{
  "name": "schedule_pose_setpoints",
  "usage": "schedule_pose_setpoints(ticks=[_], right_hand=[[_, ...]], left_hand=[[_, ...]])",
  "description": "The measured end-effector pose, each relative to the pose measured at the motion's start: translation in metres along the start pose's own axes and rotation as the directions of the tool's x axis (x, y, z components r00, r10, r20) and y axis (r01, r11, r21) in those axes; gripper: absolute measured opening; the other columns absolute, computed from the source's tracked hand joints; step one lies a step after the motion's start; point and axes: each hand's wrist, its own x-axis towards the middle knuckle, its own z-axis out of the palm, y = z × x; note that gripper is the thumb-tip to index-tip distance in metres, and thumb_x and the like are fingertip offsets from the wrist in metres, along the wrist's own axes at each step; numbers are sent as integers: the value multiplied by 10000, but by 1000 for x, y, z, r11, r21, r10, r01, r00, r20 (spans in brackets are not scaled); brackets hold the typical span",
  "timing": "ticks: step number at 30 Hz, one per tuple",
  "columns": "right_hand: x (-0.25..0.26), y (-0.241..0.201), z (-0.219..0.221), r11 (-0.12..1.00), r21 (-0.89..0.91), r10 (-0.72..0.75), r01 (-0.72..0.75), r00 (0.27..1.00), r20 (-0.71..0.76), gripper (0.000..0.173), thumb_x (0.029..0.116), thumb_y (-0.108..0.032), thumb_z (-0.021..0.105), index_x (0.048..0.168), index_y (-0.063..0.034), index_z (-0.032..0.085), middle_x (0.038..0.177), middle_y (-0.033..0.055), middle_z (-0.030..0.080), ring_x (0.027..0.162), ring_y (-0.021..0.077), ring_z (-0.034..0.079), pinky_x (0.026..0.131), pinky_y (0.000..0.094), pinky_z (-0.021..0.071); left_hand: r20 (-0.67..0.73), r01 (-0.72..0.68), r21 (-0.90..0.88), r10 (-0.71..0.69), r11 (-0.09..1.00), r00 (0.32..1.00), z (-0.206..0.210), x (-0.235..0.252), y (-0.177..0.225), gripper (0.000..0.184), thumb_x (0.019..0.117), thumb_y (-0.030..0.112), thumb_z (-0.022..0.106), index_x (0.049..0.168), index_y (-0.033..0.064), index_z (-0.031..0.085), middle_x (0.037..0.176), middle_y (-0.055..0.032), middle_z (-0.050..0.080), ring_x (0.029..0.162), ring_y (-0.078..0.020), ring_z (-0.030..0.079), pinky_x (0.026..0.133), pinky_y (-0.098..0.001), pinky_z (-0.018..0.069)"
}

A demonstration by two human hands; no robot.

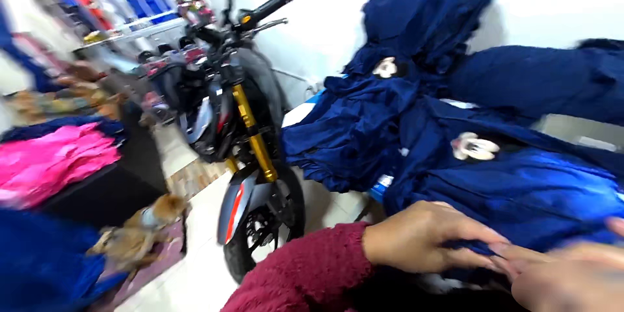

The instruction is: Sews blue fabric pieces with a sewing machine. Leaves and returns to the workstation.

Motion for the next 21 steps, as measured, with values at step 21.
schedule_pose_setpoints(ticks=[21], right_hand=[[-64,92,-21,877,-265,282,-401,876,-392,129,986,-134,647,1015,-52,743,1065,99,738,1040,222,705,922,371,584]], left_hand=[[248,-226,94,197,970,949,-29,72,25,193,1044,265,603,1039,94,692,866,10,670,907,-86,654,962,-305,512]])
